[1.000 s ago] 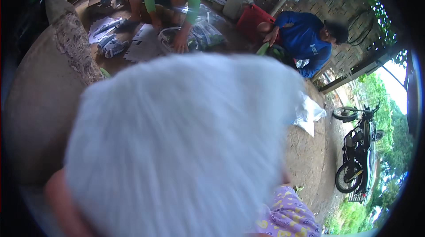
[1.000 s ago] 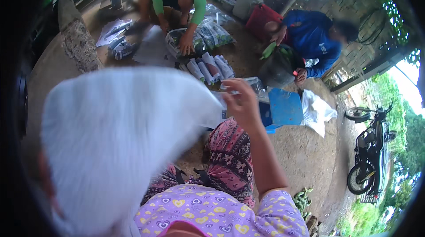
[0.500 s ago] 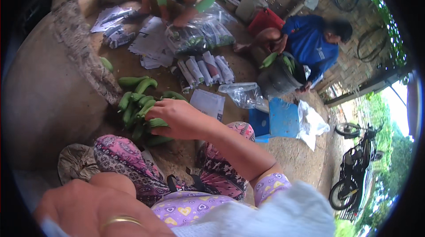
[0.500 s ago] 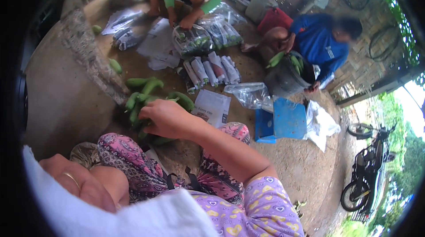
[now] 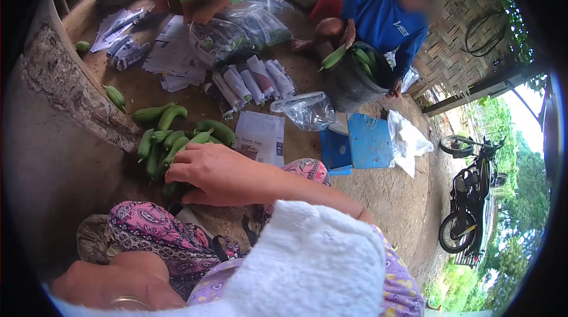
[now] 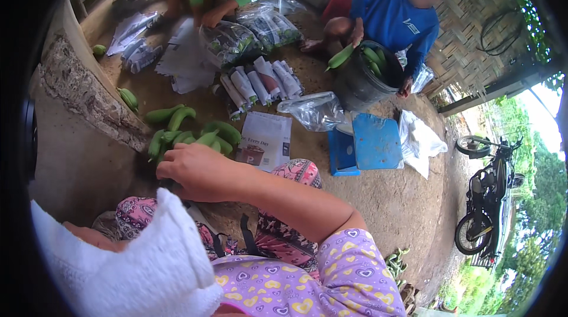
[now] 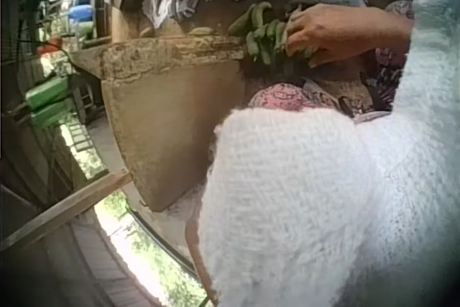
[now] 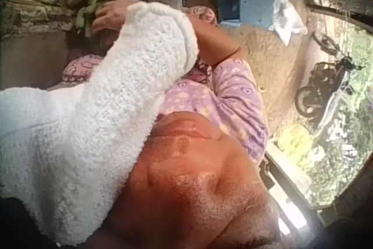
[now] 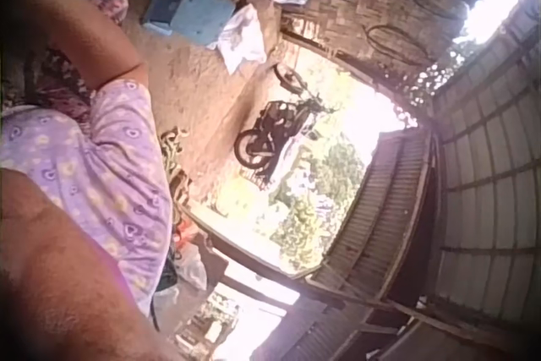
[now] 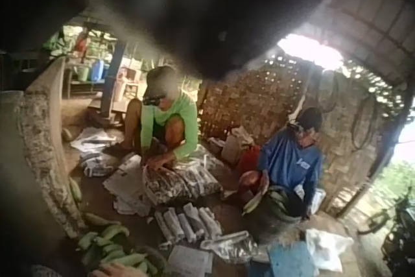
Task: The person wraps individual green vegetables in newspaper, then places them into plastic bags. The person handles the vegetables one at a time, folds the newspaper around each, and stacks the wrapped items before bagging them.
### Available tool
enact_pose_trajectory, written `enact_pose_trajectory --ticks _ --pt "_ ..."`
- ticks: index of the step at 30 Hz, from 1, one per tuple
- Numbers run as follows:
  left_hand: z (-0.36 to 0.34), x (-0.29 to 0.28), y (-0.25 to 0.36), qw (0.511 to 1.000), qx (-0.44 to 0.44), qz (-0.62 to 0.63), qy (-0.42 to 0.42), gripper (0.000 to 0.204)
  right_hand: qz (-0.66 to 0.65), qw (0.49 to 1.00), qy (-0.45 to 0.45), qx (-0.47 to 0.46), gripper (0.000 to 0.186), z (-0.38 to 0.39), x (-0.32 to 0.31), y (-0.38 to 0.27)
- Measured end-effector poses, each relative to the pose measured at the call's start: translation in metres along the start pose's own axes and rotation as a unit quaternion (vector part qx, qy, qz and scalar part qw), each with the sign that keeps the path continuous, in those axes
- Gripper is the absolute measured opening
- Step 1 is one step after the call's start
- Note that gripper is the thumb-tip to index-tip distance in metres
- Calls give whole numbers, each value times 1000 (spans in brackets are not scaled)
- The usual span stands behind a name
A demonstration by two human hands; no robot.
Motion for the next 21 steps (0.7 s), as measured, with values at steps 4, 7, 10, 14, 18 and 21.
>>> enact_pose_trajectory --ticks 4,7,10,14,18,21 --pt "-1 2 2 1000 0 -6 -4 30 -8 1000 -1 -8 40 -4 4 -3" --pt "0 1 7 1000 5 -14 -3 30 -9 1000 -6 -10 39 -9 4 -4" --pt "11 2 11 1000 21 0 13 29 -11 1000 -12 10 39 4 6 0" --pt "11 -9 16 1000 13 -13 1 29 -21 1000 9 17 38 5 4 4" --pt "10 -3 12 1000 9 -18 8 29 -9 1000 -4 8 38 5 10 2" --pt "3 9 5 1000 11 -19 8 29 1 1000 -10 9 38 3 13 1"
Point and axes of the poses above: each hand's wrist, its own z-axis away from the middle knuckle, its own x-axis out of the palm, y = z × x, the point moved 7 cm from there along -z, towards the middle knuckle, and after that the axes turned 12 degrees about -x, right-handed, at the moved point
